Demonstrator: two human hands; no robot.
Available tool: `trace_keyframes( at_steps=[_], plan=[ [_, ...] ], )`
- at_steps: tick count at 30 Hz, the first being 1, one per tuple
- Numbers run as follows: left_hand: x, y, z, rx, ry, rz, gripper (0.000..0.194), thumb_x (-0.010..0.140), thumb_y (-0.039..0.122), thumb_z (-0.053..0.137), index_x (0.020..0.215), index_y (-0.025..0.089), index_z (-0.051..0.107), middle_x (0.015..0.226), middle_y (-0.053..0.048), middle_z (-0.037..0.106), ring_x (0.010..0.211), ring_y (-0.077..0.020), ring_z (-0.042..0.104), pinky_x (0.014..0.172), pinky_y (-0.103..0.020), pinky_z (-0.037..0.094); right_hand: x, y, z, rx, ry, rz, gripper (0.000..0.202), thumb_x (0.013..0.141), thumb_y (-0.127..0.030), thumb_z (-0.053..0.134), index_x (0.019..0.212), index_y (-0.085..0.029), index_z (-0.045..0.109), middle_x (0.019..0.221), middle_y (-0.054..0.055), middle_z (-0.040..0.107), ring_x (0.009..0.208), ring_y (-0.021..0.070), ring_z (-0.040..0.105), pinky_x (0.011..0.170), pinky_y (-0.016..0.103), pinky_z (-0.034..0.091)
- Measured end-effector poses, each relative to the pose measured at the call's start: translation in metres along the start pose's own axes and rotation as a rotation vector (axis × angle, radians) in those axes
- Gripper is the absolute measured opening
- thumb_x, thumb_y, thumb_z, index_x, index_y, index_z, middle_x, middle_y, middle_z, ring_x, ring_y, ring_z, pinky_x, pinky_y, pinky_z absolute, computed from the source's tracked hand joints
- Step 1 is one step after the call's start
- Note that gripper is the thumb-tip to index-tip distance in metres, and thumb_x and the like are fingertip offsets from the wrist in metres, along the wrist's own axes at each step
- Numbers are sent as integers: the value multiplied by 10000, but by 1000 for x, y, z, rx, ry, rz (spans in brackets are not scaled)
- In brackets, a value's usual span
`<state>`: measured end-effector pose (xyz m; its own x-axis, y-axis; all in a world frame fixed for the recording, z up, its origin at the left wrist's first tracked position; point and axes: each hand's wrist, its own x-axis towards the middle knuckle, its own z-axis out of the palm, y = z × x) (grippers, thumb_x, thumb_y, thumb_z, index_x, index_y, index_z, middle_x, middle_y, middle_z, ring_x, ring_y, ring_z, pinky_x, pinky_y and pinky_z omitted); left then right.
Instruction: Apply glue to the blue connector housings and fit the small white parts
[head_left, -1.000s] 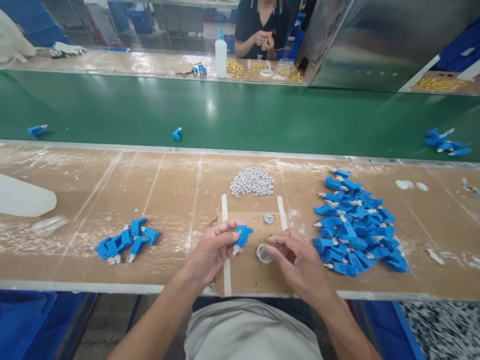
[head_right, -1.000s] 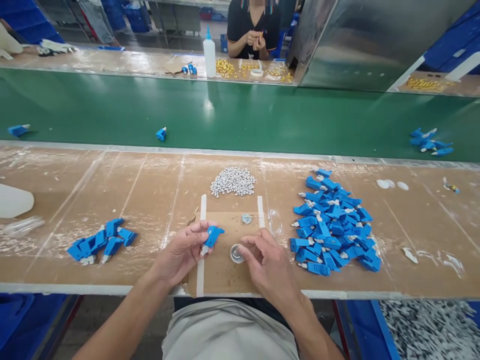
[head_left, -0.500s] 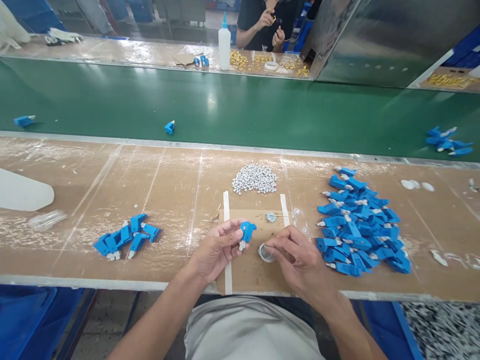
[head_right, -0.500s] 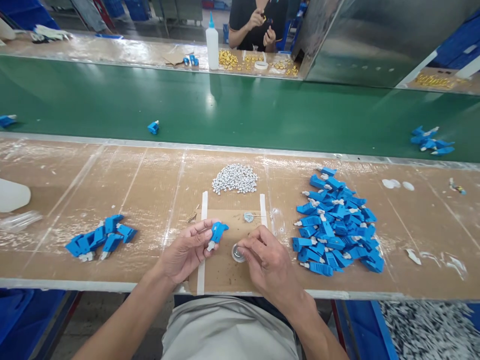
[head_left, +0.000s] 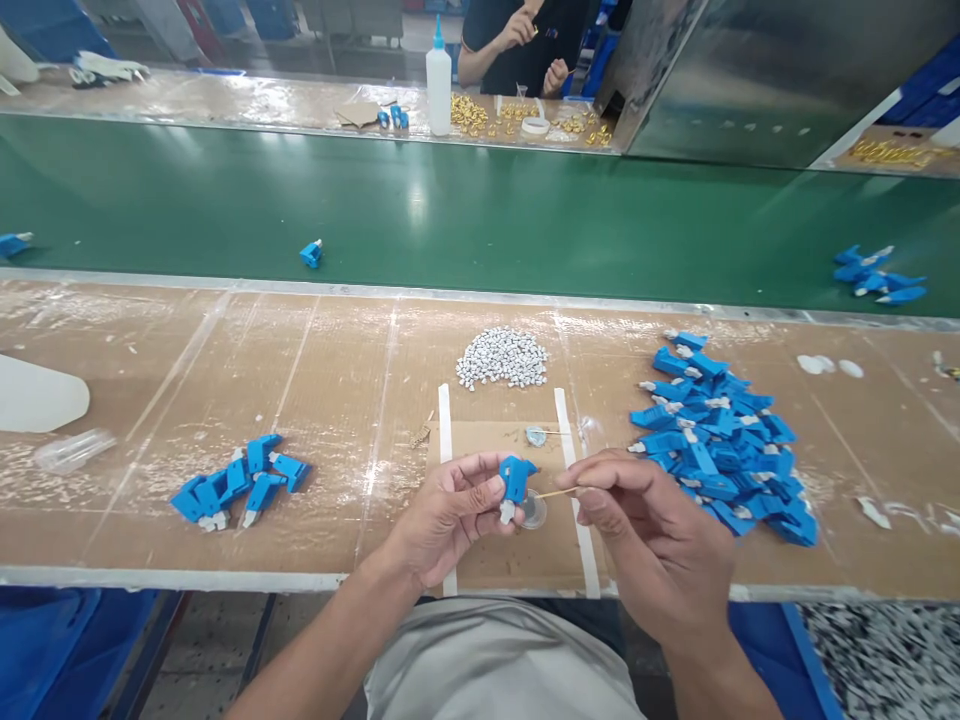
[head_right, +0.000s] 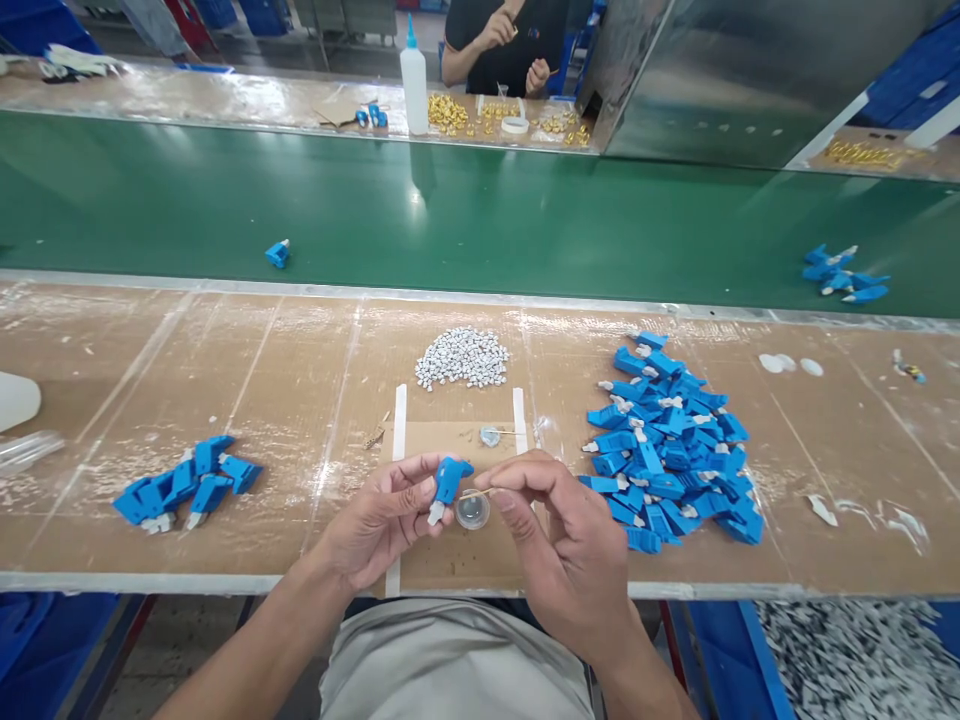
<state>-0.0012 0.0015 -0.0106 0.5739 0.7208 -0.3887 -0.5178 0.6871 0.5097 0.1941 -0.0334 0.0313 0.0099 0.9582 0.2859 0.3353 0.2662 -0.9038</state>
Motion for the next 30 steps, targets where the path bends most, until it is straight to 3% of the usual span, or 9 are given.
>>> trace_keyframes(
  at_steps=[6, 14, 25, 30],
  plan=[
    [-2, 1, 2, 24, -12, 4, 301, 843, 207, 749, 1121, 98, 711, 909, -89, 698, 703, -126, 680, 621, -195, 572, 0, 1, 10, 39, -8, -8, 123, 972, -155, 571, 985, -246, 652, 939, 58, 701, 912, 222, 669, 732, 351, 539],
    [0, 0, 0, 13, -17, -5, 275, 845, 181, 741, 1109, 107, 720, 891, -72, 707, 712, -130, 693, 622, -189, 575, -1, 8, 12, 38, -45, 13, 137, 973, -135, 566, 1008, -240, 646, 961, 52, 704, 908, 199, 666, 764, 339, 518],
    [-1, -1, 2, 19, 27, 9, 336, 783, 213, 806, 1088, 103, 718, 833, -69, 699, 681, -141, 671, 602, -217, 552, -2, 6, 12, -186, -142, -223, 242, 945, -54, 514, 1049, -264, 573, 954, 58, 725, 869, 226, 684, 770, 402, 533],
    [-2, -1, 0, 12, 34, 18, 334, 782, 214, 807, 1085, 103, 722, 858, -77, 708, 675, -139, 668, 612, -229, 546, -3, 5, 13, -126, -132, -207, 262, 935, -32, 518, 1051, -257, 583, 964, 53, 703, 924, 224, 667, 815, 397, 523]
  ],
)
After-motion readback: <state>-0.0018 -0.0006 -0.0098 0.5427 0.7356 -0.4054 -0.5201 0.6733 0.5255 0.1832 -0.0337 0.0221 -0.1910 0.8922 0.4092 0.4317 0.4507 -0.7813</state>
